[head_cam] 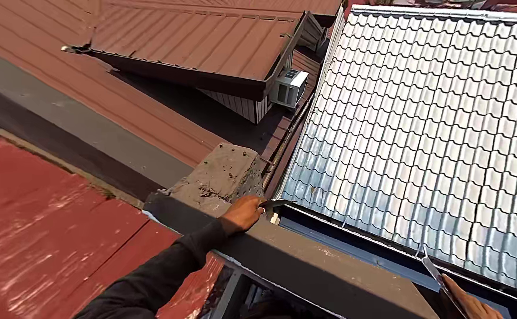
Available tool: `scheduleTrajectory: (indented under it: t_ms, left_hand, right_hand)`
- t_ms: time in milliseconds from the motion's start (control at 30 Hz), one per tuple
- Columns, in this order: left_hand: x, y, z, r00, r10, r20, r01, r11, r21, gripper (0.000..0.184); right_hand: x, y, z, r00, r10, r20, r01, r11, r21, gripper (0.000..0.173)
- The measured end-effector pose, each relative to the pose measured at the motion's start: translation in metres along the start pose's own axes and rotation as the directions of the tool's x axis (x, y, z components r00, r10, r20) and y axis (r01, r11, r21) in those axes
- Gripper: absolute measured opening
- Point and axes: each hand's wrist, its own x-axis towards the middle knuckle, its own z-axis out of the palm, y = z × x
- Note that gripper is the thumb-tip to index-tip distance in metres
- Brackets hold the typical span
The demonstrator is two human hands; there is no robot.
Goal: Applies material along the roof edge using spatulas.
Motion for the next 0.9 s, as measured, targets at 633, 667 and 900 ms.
scheduleTrajectory:
  t_ms: [633,667,900]
  left_hand:
    - [0.032,0.02,-0.014,0.98,-0.095,0.174,0.078,0.992,0.102,0.052]
    - [0.041,0.019,-0.016,0.971,-0.097,0.22,0.074,0.991,0.112,0.054]
    - [0.078,0.016,-0.001,0.935,-0.038,0.352,-0.04,0.976,0.212,0.052]
  right_hand:
    - [-0.002,0.005,-0.002,0.998,-0.032,-0.049,0.033,0.999,0.012,0.048]
    - [-0.002,0.005,-0.003,0.998,-0.033,-0.052,0.033,0.999,0.008,0.049]
    - [-0.002,0.004,-0.004,0.997,-0.036,-0.073,0.037,0.999,0.021,0.051]
